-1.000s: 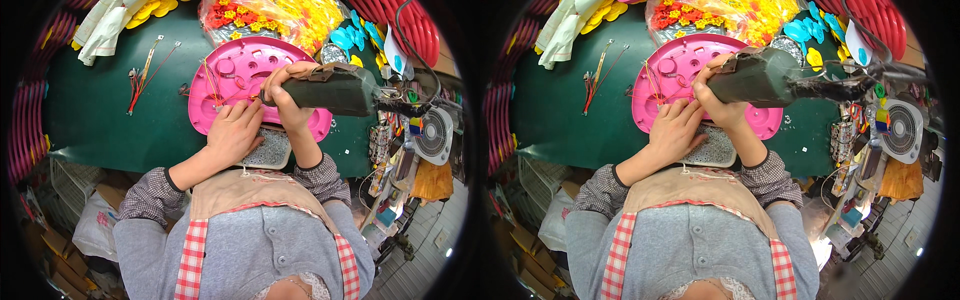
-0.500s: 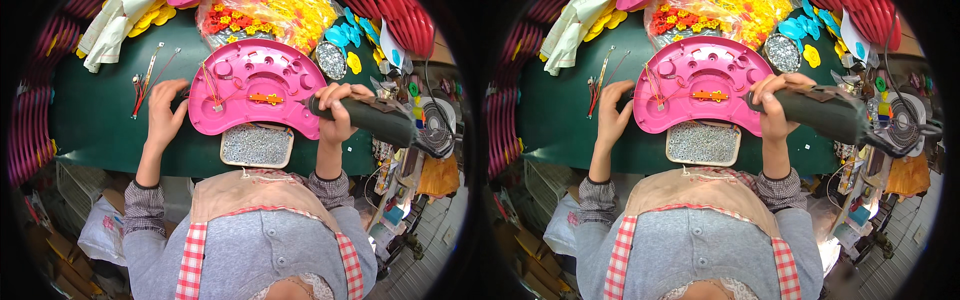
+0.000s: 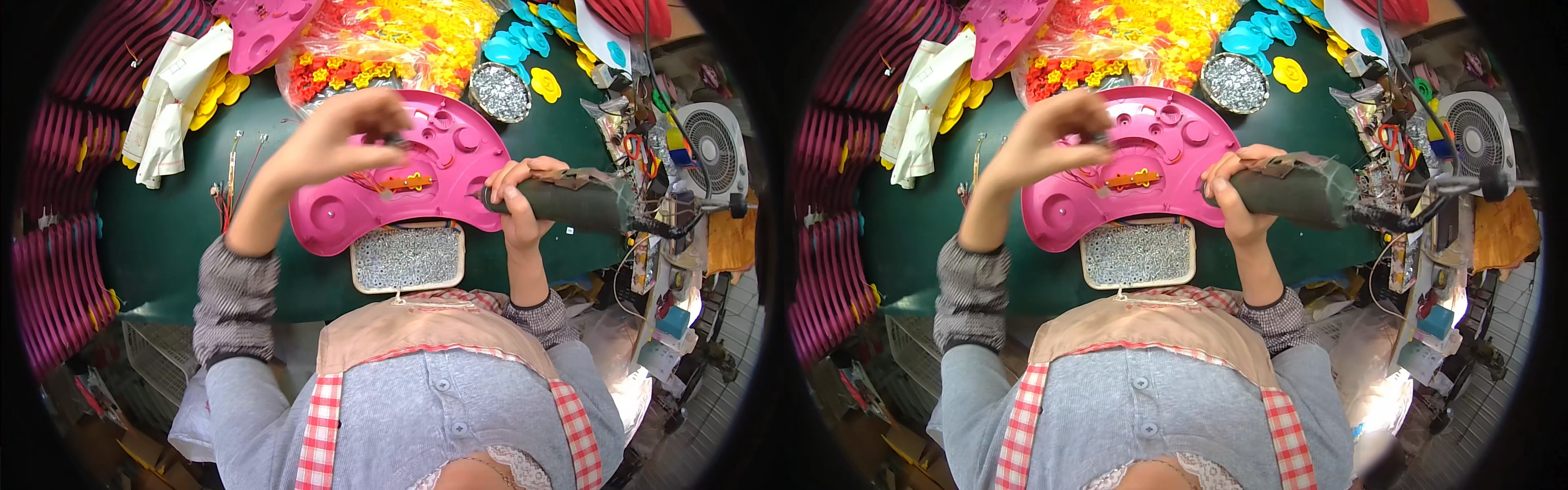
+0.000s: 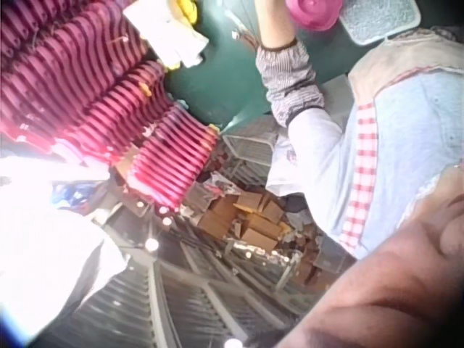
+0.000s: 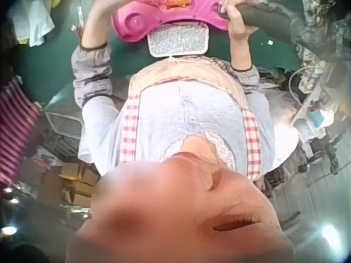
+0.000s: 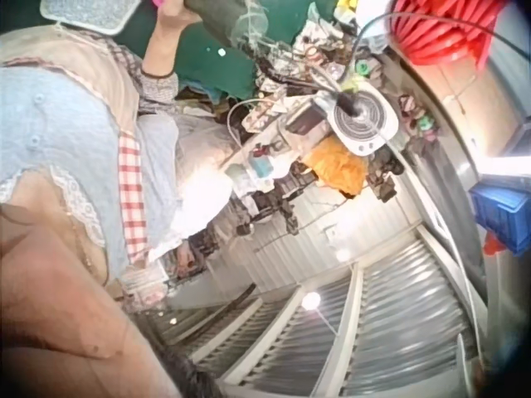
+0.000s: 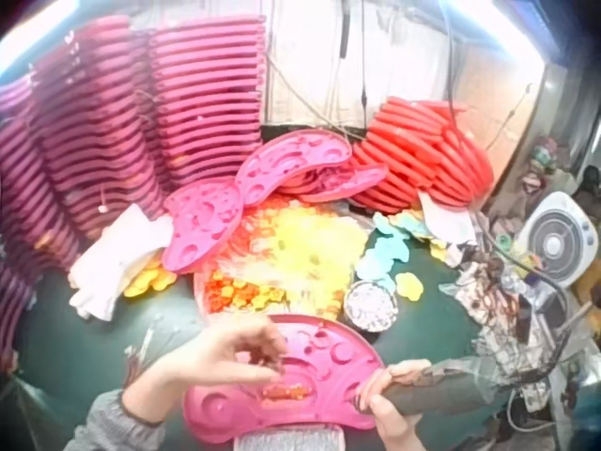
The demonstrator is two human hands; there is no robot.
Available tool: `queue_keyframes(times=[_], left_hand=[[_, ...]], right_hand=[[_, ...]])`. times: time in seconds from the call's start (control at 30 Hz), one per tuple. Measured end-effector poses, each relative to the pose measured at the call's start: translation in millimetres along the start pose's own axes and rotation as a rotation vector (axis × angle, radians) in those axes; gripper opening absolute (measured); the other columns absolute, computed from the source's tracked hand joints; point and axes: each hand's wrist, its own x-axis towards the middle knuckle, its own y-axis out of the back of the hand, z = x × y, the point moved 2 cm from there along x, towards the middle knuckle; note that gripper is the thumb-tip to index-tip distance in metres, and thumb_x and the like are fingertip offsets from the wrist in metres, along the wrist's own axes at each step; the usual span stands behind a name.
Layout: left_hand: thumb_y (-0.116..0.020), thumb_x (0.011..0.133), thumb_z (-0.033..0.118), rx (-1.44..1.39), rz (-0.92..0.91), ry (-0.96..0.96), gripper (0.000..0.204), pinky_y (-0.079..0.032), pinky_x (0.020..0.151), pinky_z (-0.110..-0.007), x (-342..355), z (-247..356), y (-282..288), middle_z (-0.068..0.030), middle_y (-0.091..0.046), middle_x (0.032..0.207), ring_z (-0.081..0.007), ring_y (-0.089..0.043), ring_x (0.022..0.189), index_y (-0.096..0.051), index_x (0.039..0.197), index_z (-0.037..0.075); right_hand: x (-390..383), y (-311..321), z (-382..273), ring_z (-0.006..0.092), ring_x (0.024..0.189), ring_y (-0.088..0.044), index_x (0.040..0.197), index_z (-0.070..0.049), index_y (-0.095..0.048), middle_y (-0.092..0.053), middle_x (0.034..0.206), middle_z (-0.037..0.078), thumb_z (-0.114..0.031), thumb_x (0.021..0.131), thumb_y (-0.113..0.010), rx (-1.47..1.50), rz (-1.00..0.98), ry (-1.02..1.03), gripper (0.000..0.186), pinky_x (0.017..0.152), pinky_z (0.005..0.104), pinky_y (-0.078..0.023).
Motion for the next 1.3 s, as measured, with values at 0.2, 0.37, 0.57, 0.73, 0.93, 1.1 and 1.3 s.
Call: queue_keyframes(times=[0.2,0.37,0.57,0.73,0.93,1.1,1.3], left_hand=[[-0.081,0.087,0.01,0.476,-0.082,-0.145,0.028,-0.052,0.083,-0.036,87.9,-85.3,-29.8,-0.0099,-0.063,0.096,-0.0263,-0.063,0.091,-0.075,0.113,0.001],[-0.074,0.093,0.012,0.544,-0.067,-0.151,0.025,-0.054,0.086,-0.041,80.5,-91.0,-45.4,-0.0144,-0.061,0.103,-0.0319,-0.065,0.098,-0.077,0.117,0.004],[-0.078,0.092,0.013,0.548,0.229,-0.066,0.021,-0.055,0.075,-0.038,62.1,-82.9,-52.3,-0.0112,-0.066,0.094,-0.0278,-0.069,0.084,-0.079,0.109,0.002],[-0.076,0.09,0.017,0.795,0.148,0.006,0.015,-0.057,0.076,-0.044,78.2,-69.4,-55.7,-0.0106,-0.067,0.092,-0.031,-0.07,0.088,-0.08,0.098,0.005],[-0.077,0.087,0.017,0.713,0.359,0.057,0.015,-0.056,0.072,-0.046,63.7,-68.2,-83.3,-0.0093,-0.066,0.092,-0.0318,-0.07,0.085,-0.077,0.097,0.006],[-0.081,0.085,0.014,0.53,0.398,-0.041,0.023,-0.054,0.077,-0.043,57.5,-67.2,-88.9,-0.0103,-0.065,0.094,-0.0305,-0.066,0.09,-0.076,0.104,0.004],[-0.08,0.087,0.013,0.363,0.221,-0.109,0.026,-0.054,0.077,-0.041,66.9,-45.7,-98.0,-0.0114,-0.066,0.092,-0.0304,-0.066,0.088,-0.072,0.109,0.002]], right_hand=[[0.8,0.9,-0.7,0.0186,0.062,-0.059,0.126,-0.002,-0.044,-0.059,0.076,0.009,0.008,0.088,-0.062,0.055,0.006,0.009,0.043,0.07,0.0432,-0.058],[15.1,24.9,-4.6,0.0204,0.061,-0.058,0.128,-0.003,-0.045,-0.059,0.075,0.009,0.007,0.089,-0.061,0.07,0.067,-0.002,0.043,0.068,0.0415,-0.056],[82.5,50.9,11.1,0.0185,0.067,-0.062,0.129,-0.001,-0.045,-0.062,0.08,0.008,0.007,0.089,-0.062,-0.037,0.206,0.288,0.045,0.071,0.0389,-0.058],[109.7,65.7,46.8,0.0104,0.076,-0.063,0.1,0.0,-0.062,-0.068,0.079,0.003,0.007,0.084,-0.069,-0.315,0.266,0.285,0.019,0.089,0.0324,-0.053],[117.7,67.2,48.8,0.0113,0.08,-0.063,0.099,0.001,-0.062,-0.068,0.077,0.005,0.005,0.081,-0.07,-0.267,0.256,0.28,0.02,0.098,0.0345,-0.049],[99.6,41.8,3.4,0.0209,0.069,-0.062,0.131,0.001,-0.038,-0.061,0.079,0.011,0.007,0.085,-0.055,0.09,0.187,0.27,0.049,0.074,0.0458,-0.059],[76.0,13.8,-20.2,0.0214,0.065,-0.056,0.136,-0.005,-0.04,-0.056,0.076,0.011,0.002,0.085,-0.053,0.195,0.153,0.21,0.053,0.074,0.0455,-0.057]])
